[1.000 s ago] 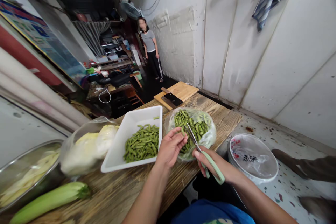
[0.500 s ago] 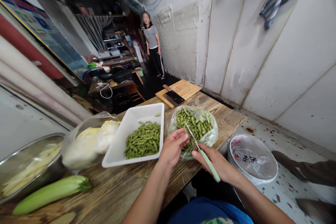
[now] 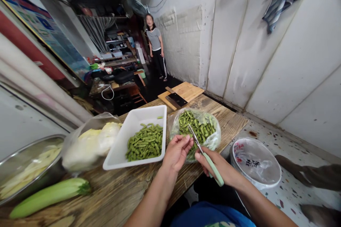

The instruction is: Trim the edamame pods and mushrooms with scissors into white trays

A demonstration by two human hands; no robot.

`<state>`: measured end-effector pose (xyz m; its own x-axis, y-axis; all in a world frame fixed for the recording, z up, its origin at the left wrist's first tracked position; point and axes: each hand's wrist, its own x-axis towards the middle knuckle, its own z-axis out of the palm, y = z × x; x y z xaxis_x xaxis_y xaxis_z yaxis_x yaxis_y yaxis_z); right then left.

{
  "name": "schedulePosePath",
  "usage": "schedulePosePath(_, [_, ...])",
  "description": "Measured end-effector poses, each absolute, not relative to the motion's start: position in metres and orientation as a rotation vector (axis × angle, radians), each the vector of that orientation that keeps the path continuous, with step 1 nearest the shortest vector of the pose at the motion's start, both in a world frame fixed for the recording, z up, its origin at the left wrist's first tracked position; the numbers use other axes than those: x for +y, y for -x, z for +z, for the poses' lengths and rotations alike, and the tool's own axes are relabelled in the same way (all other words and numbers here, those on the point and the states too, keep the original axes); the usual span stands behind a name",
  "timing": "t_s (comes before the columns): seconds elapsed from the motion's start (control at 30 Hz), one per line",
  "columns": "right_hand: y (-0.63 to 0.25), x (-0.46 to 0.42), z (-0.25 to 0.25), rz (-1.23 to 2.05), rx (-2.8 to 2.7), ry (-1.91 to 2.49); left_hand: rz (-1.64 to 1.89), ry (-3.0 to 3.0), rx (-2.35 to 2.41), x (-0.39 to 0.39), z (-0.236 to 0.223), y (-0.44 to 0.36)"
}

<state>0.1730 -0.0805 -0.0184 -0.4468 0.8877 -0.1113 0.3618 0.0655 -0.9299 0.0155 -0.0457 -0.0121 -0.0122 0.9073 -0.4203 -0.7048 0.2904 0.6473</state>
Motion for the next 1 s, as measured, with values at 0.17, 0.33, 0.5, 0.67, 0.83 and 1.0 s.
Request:
schedulePosePath(0.17, [-0.175, -0.080, -0.019, 1.368, -1.872, 1.230, 1.331, -0.315, 0.902, -0.047, -0.017, -0.017])
schedulePosePath(0.33, [-0.178, -0.080, -0.017, 1.367, -1.893, 1.230, 1.347, -0.344, 0.893, -0.048, -0.016, -0.021])
schedulePosePath(0.5, [-0.178, -0.080, -0.022, 1.414, -1.822, 1.207, 1.356, -0.366, 0.893, -0.050, -0.014, -0.022])
schedulePosePath(0.67, [-0.180, -0.082, -0.024, 1.438, -1.816, 1.235, 1.361, -0.389, 0.900, -0.052, -0.015, -0.026])
schedulePosePath(0.83, [-0.178, -0.083, -0.023, 1.623, -1.645, 1.266, 1.386, -0.487, 1.033, -0.051, -0.022, -0.006])
schedulePosePath(1.0, [-0.186, -0.081, -0.022, 1.751, -1.540, 1.082, 1.550, -1.177, 1.866, -0.037, -0.012, 0.063])
